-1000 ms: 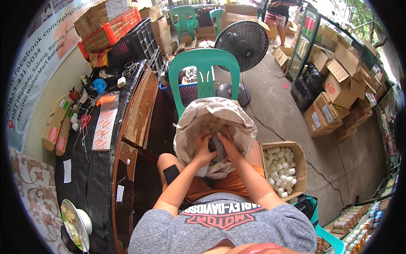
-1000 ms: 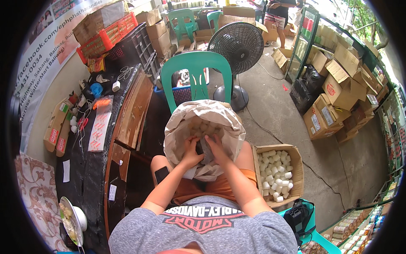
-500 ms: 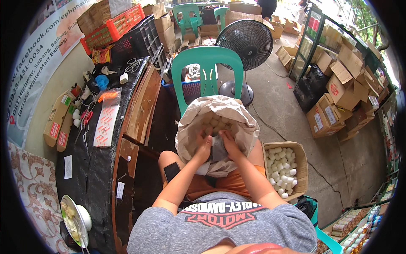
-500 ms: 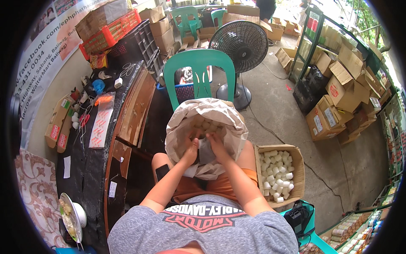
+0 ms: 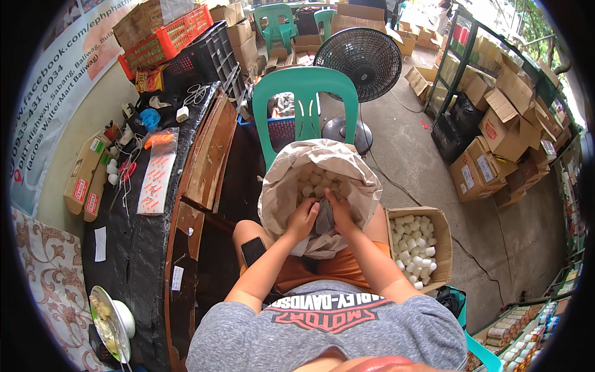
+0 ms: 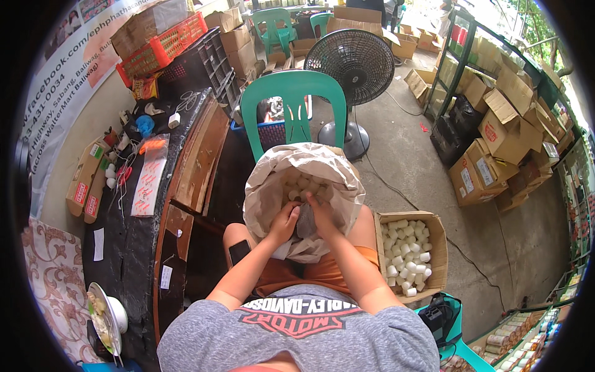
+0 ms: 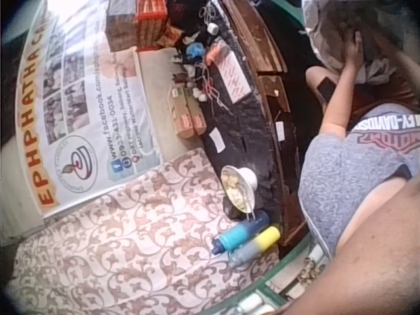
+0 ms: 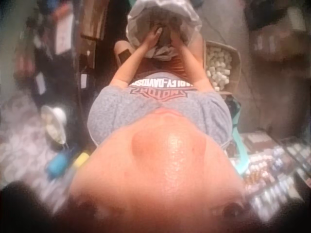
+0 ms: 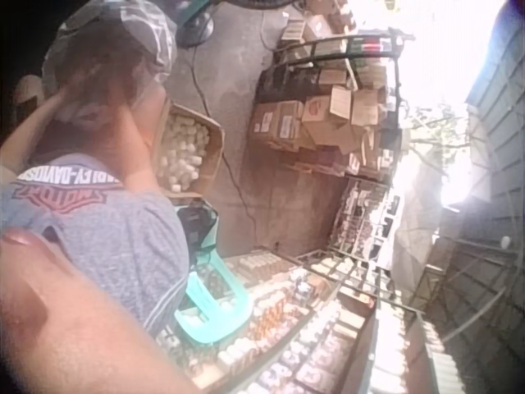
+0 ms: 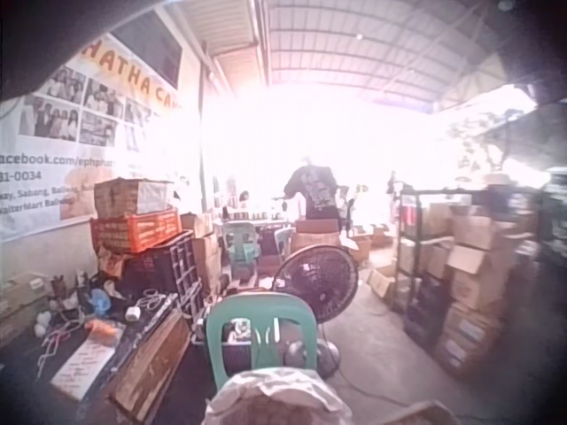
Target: The person sits on a green plastic chair and repeatedly reaches into a large sack on their lap to pick up small white cylindrical objects. They handle the objects with both hands, rubbing them together, and place them into a cardboard box to their right.
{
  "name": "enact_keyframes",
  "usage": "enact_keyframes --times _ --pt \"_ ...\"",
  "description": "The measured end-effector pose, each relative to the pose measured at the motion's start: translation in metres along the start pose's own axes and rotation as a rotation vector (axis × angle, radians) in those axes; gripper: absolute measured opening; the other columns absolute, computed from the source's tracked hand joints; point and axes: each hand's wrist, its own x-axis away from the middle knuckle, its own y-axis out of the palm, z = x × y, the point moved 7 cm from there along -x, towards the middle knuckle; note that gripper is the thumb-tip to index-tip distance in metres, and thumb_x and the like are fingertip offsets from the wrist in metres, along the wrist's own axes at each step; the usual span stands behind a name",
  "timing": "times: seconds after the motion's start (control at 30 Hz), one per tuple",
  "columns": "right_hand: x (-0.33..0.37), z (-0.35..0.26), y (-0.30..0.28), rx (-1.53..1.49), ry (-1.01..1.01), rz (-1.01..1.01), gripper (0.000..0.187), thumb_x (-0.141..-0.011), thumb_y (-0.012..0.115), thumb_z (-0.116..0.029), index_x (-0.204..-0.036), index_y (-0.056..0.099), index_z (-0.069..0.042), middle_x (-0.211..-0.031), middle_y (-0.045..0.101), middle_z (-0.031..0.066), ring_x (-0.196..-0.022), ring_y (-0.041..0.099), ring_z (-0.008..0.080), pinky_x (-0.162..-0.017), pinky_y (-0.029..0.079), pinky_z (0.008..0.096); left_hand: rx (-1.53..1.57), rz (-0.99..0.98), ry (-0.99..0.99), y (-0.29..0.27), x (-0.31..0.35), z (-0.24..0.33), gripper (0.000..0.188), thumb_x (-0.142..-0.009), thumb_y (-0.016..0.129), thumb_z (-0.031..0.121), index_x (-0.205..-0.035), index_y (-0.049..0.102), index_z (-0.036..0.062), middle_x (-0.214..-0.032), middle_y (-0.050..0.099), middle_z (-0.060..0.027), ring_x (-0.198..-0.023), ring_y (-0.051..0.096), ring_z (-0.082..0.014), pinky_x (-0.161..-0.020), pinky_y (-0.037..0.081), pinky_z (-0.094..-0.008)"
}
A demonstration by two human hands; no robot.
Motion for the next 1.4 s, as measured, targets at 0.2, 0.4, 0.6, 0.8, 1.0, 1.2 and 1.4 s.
enact_keyframes --times 0.2,0.4,0.6,0.8,1.0,1.2,1.4 --pt "0.002 -0.006 0.005 -0.17 -0.066 -0.129 0.049 -0.085 0.055 -0.037 -0.122 0.044 -0.007 -0.112 0.048 0.009 -0.104 0.046 0.0209 -0.09 0.035 0.0317 0.142 0.11 -0.087 -0.002 0.0 -0.039 0.043 -0.095 0.034 0.036 -0.11 0.051 -0.0015 -0.102 0.058 -0.0178 -0.095 0.055 -0.0271 -0.083 0.04 -0.0316" --pt "0.01 -0.018 0.014 -0.095 -0.278 -0.161 0.053 -0.082 0.058 -0.03 -0.125 0.039 -0.006 -0.119 0.044 0.011 -0.109 0.043 0.0205 -0.093 0.033 0.0319 0.582 0.31 -0.402 -0.012 -0.001 -0.072 0.057 -0.095 0.029 0.043 -0.117 0.046 -0.0073 -0.116 0.052 -0.0176 -0.107 0.048 -0.0241 -0.094 0.032 -0.0296" --pt "-0.003 -0.001 0.007 0.328 -0.323 -0.131 0.04 -0.084 0.058 -0.026 -0.116 0.051 -0.003 -0.112 0.053 0.0118 -0.104 0.048 0.0179 -0.089 0.036 0.028 0.394 0.287 -0.407 -0.01 -0.002 -0.092 0.065 -0.094 0.025 0.05 -0.123 0.043 -0.0061 -0.123 0.048 -0.0186 -0.119 0.041 -0.0273 -0.1 0.027 -0.0302" --pt "0.025 -0.013 0.036 0.238 -0.067 -0.489 0.039 -0.088 0.055 -0.028 -0.117 0.051 -0.003 -0.107 0.055 0.0062 -0.097 0.049 0.0115 -0.083 0.038 0.0223 0.205 0.221 -0.307 -0.006 -0.01 -0.075 0.064 -0.094 0.022 0.05 -0.123 0.041 -0.0038 -0.12 0.048 -0.0258 -0.116 0.042 -0.0371 -0.097 0.03 -0.0376" --pt "0.03 -0.022 0.03 0.345 -0.207 -0.297 0.035 -0.089 0.052 -0.034 -0.095 0.057 0.0 -0.085 0.057 0.0026 -0.078 0.049 0.0094 -0.07 0.04 0.0229 -0.063 0.033 -0.314 0.002 -0.006 -0.052 0.058 -0.094 0.02 0.047 -0.119 0.041 -0.0006 -0.106 0.052 -0.0326 -0.102 0.047 -0.047 -0.085 0.037 -0.0478" --pt "0.023 -0.03 0.008 0.472 -0.304 0.032 0.046 -0.089 0.049 -0.039 -0.076 0.058 0.004 -0.06 0.053 0.0081 -0.061 0.049 0.0118 -0.058 0.04 0.0288 -0.251 -0.045 -0.33 0.005 -0.001 -0.03 0.051 -0.093 0.023 0.044 -0.12 0.042 0.0036 -0.099 0.056 -0.0311 -0.096 0.051 -0.0471 -0.081 0.039 -0.0491" --pt "0.025 -0.032 0.009 0.486 -0.472 0.114 0.048 -0.09 0.05 -0.037 -0.066 0.052 0.005 -0.053 0.043 0.0027 -0.057 0.037 0.0071 -0.051 0.035 0.0284 -0.099 -0.046 -0.271 0.004 -0.001 -0.031 0.044 -0.093 0.03 0.037 -0.117 0.046 0.0043 -0.097 0.056 -0.0294 -0.093 0.052 -0.045 -0.079 0.041 -0.0455"
